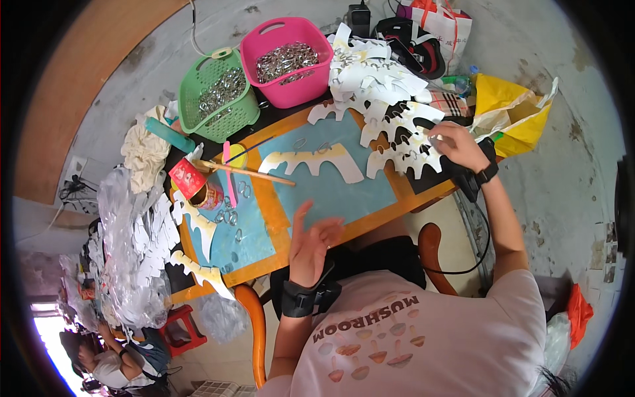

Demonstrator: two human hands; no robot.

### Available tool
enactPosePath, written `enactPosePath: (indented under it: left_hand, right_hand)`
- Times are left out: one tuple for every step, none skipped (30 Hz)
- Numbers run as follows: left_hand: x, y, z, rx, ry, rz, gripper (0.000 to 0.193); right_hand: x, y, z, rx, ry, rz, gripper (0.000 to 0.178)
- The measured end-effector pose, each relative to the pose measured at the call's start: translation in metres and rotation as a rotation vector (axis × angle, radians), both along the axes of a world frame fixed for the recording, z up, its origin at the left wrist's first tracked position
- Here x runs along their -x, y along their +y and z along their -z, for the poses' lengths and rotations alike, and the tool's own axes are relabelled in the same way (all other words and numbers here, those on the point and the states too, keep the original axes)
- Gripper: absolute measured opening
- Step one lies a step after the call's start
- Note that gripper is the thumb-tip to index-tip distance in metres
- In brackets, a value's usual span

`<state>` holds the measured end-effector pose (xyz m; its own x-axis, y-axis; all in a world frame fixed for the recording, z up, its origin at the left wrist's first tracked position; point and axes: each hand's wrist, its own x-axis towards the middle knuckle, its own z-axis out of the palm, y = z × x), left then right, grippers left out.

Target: Manually assemble white shoe upper components by attaching metal rings and aligning parts on a workbench.

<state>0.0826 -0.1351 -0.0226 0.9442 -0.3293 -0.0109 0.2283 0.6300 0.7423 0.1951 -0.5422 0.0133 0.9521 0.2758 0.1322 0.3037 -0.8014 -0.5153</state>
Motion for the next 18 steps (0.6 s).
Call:
enactPosePath:
  left_hand:
    - [-0.003,-0.002,-0.002,0.032,0.005,0.014,0.061]
    - [-0.004,-0.004,-0.002,0.030,0.010,0.021,0.060]
    - [-0.005,-0.005,-0.002,0.029,0.015,0.026,0.059]
    - [-0.005,-0.006,-0.003,0.025,0.020,0.030,0.059]
    - [-0.004,-0.006,-0.003,0.006,0.014,0.027,0.059]
    - [-0.003,-0.006,-0.002,-0.012,0.009,0.023,0.058]
    - [-0.003,-0.008,-0.003,-0.026,0.001,0.029,0.058]
    - [-0.001,-0.011,-0.007,-0.035,0.016,0.009,0.058]
    - [0.001,-0.014,-0.015,-0.039,0.032,-0.009,0.057]
    - [0.003,-0.016,-0.021,-0.046,0.050,-0.030,0.057]
    - [0.004,-0.017,-0.025,-0.016,0.034,-0.008,0.057]
    - [0.005,-0.016,-0.027,0.013,0.018,0.014,0.057]
    - [0.007,-0.014,-0.029,0.040,-0.002,0.031,0.057]
    - [0.009,-0.013,-0.029,0.072,-0.006,0.044,0.058]
    - [0.011,-0.011,-0.030,0.104,-0.010,0.056,0.059]
    - [0.012,-0.009,-0.030,0.138,-0.015,0.070,0.060]
    - [0.014,-0.007,-0.031,0.159,-0.012,0.079,0.062]
    - [0.017,-0.005,-0.033,0.180,-0.009,0.088,0.064]
  right_hand:
    - [0.007,0.002,0.002,-0.020,-0.150,0.023,0.023]
    - [0.013,0.005,0.004,-0.041,-0.299,0.046,0.023]
    - [0.021,0.009,0.006,-0.190,-0.225,0.072,0.023]
    - [0.029,0.024,0.000,-0.340,-0.150,0.097,0.024]
    - [0.038,0.042,-0.009,-0.487,-0.072,0.121,0.025]
    - [0.051,0.068,-0.020,-0.754,0.099,0.003,0.032]
    - [0.063,0.081,-0.005,-0.963,0.267,-0.087,0.030]
    - [0.076,0.115,-0.010,-1.034,0.305,-0.154,0.030]
    - [0.085,0.137,-0.009,-0.788,0.169,-0.135,0.032]
    - [0.090,0.159,-0.013,-0.647,0.007,-0.151,0.034]
    - [0.093,0.175,-0.017,-0.501,-0.155,-0.165,0.035]
    - [0.091,0.186,-0.016,-0.544,-0.165,-0.181,0.035]
    - [0.089,0.197,-0.013,-0.589,-0.176,-0.202,0.034]
    - [0.087,0.203,-0.009,-0.635,-0.187,-0.223,0.034]
    - [0.086,0.205,-0.004,-0.628,-0.193,-0.227,0.030]
    - [0.084,0.207,0.001,-0.620,-0.200,-0.229,0.027]
    - [0.082,0.209,0.005,-0.612,-0.207,-0.231,0.024]
    - [0.081,0.211,0.007,-0.658,-0.151,-0.220,0.019]
